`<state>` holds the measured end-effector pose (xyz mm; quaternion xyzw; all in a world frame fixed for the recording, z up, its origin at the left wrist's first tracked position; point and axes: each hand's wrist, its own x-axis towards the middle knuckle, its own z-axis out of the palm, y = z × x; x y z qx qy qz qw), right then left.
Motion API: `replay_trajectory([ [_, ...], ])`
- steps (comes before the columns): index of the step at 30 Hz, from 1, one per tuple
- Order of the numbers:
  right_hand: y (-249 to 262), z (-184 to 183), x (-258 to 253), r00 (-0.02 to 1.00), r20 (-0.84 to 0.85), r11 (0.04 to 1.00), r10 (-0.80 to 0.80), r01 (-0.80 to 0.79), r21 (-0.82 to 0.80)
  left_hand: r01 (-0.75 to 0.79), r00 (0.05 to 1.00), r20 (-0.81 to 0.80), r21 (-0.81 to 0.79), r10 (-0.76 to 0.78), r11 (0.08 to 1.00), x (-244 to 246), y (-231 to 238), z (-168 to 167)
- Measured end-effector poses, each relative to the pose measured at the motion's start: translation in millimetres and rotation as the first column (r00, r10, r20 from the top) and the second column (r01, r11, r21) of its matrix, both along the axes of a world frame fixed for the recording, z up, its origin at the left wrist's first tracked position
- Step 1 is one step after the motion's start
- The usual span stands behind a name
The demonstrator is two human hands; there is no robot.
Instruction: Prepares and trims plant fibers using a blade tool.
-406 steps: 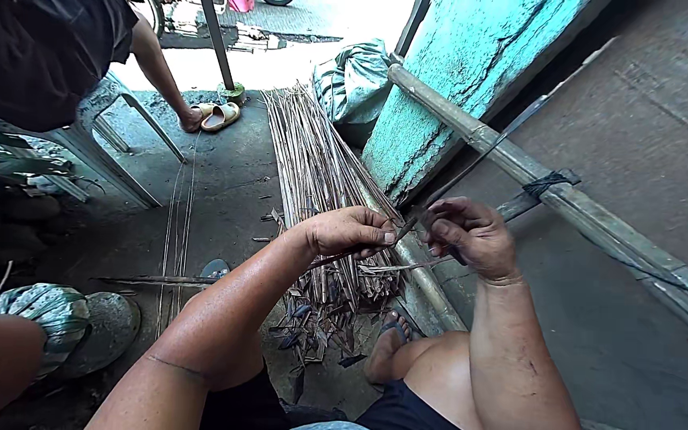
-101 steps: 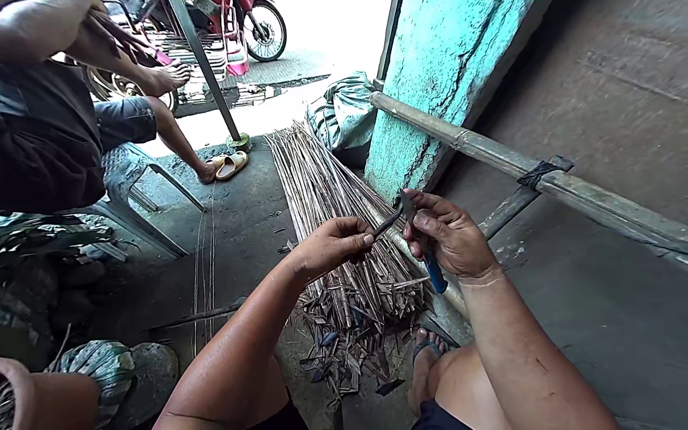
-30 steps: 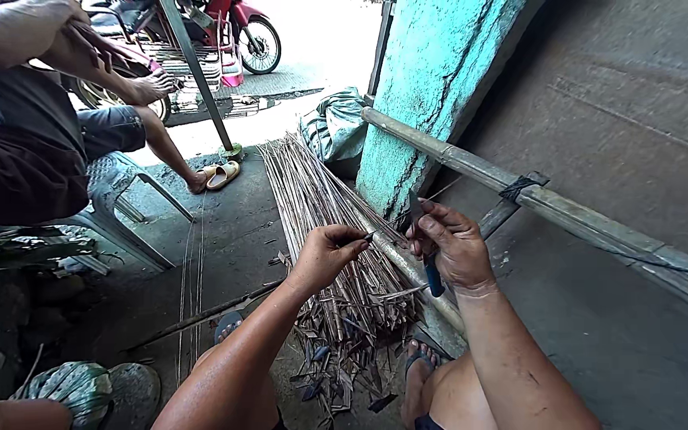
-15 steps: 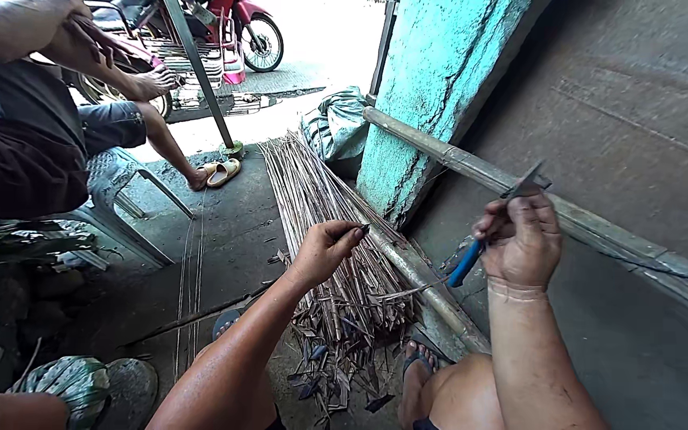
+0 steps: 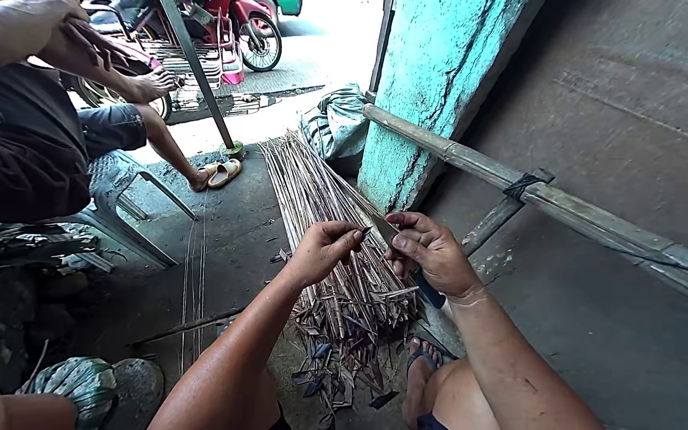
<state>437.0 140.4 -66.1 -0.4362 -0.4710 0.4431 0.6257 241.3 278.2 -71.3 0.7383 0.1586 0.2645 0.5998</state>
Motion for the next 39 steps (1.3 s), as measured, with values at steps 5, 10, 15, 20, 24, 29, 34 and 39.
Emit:
replay_trajectory([
  [5,3.5,-6.3,-7.7,0.999,0.032,0.998,0.026,-0.024,-0.051,0.041,0.999,0.005,0.004,-0.041,0.999,1.9,-2.8,-1.0],
  [10,2.7,-7.0,-1.5,0.999,0.021,0.999,-0.027,0.026,0.028,0.046,0.999,-0.006,0.000,-0.046,0.999,1.5,-3.6,1.0],
  [15,0.7,-4.8,10.5,0.997,0.007,0.988,-0.072,0.070,0.135,0.086,0.996,-0.022,-0.021,-0.087,0.996,1.7,-2.9,0.6],
  [20,-5.3,7.3,30.2,0.978,-0.063,0.954,-0.201,0.210,0.213,0.101,0.995,-0.022,-0.011,-0.101,0.995,2.7,-3.0,-2.9],
  [24,-14.9,18.1,56.4,0.899,-0.144,0.849,-0.413,0.437,0.297,0.035,0.999,-0.022,-0.003,-0.036,0.999,4.9,-3.3,-5.3],
  [29,-13.6,13.2,32.5,0.967,-0.052,0.956,-0.250,0.255,0.146,-0.044,0.999,0.005,0.085,0.043,0.995,8.4,-2.0,-5.0],
  [34,7.5,-8.2,-11.4,0.996,-0.019,0.996,-0.081,0.081,-0.022,-0.036,0.999,-0.002,0.102,0.036,0.994,10.9,-3.7,-7.2],
  [39,14.2,-6.4,-3.9,0.993,-0.077,0.993,-0.091,0.096,0.075,0.062,0.997,-0.044,-0.006,-0.062,0.998,-0.4,5.6,-5.2],
])
